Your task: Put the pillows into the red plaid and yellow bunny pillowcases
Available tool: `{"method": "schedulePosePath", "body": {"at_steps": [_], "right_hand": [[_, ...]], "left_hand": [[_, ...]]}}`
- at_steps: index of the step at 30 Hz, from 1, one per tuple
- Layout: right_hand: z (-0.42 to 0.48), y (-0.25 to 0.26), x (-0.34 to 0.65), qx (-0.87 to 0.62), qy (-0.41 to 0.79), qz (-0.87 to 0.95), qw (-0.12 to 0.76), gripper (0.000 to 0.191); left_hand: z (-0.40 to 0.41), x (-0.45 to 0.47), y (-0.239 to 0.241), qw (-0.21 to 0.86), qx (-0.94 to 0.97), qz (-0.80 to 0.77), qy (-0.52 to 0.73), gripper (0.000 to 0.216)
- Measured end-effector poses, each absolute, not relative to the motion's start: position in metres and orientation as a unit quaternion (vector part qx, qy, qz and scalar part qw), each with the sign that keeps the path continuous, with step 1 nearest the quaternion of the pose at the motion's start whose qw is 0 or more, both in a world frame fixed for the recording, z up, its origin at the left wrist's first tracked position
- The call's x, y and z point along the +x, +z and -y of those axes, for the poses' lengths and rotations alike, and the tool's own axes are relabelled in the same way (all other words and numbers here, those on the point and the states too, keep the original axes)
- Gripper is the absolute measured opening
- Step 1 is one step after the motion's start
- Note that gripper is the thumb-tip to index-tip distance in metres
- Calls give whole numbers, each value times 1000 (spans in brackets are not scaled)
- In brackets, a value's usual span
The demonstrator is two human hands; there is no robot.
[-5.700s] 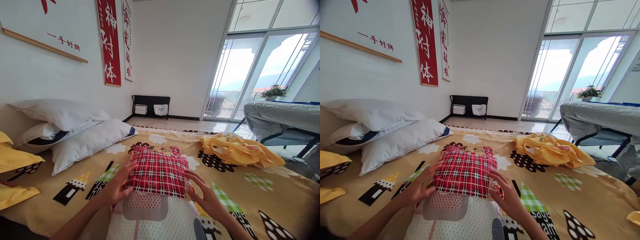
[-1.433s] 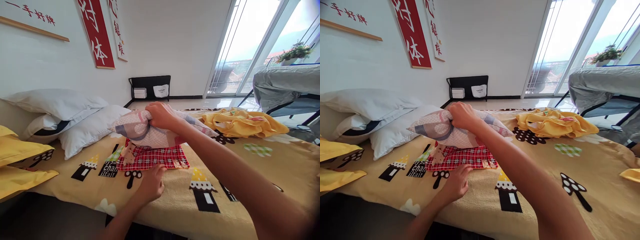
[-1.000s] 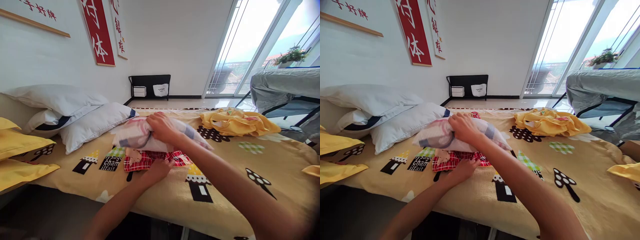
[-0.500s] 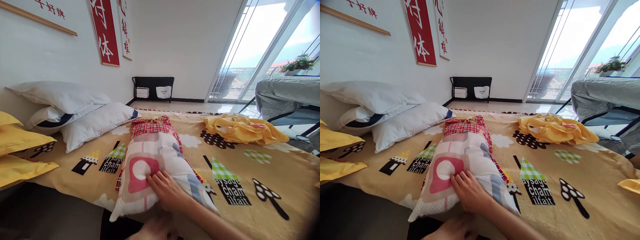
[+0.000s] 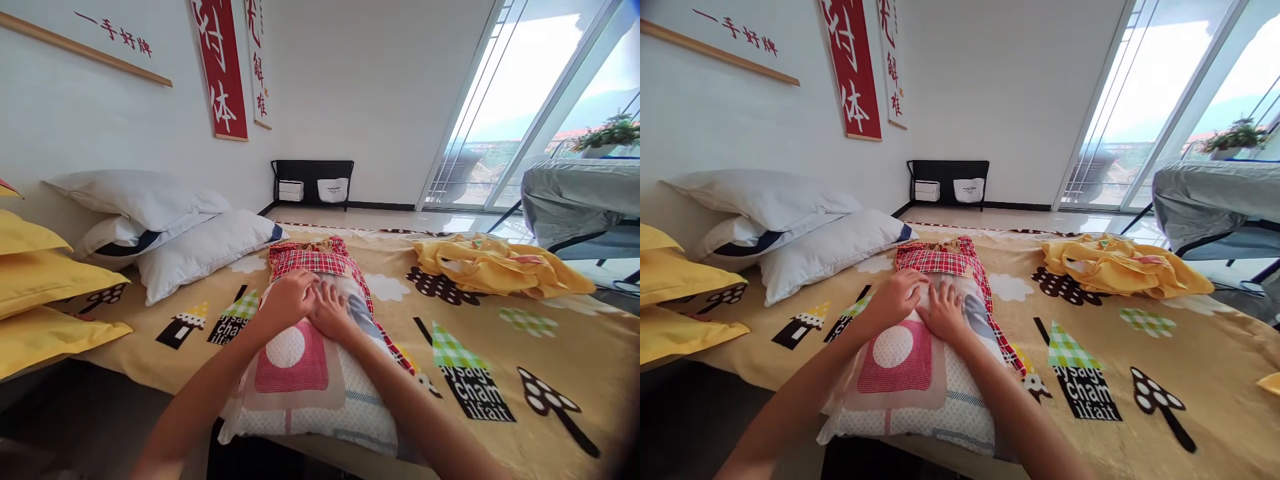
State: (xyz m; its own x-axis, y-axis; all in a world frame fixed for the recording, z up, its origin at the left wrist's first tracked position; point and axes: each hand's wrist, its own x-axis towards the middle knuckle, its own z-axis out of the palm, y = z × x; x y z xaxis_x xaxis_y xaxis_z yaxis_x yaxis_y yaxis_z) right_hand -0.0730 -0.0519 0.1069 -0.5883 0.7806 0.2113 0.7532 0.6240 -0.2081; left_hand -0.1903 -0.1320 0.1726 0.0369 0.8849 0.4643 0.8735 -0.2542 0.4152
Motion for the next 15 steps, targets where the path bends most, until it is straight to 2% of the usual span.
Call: {"method": "schedulePosePath", "body": {"at_steps": [4, 8, 10, 12, 15], "right_hand": [[63, 72, -77, -416, 58, 897, 141, 67], [57, 80, -45, -387, 114, 897, 183, 48], [45, 80, -26, -426, 146, 869, 207, 40], [30, 75, -14, -501, 174, 818, 224, 47], [10, 67, -11, -562, 231, 765, 213, 70]], "left_hand": [[69, -179, 169, -14, 712, -682, 168, 40], [29, -167, 130, -6, 704, -691, 162, 45], [26, -165, 110, -14, 696, -699, 165, 45], [27, -169, 98, -27, 691, -703, 167, 45], [25, -175, 99, -39, 694, -703, 151, 41]]}}
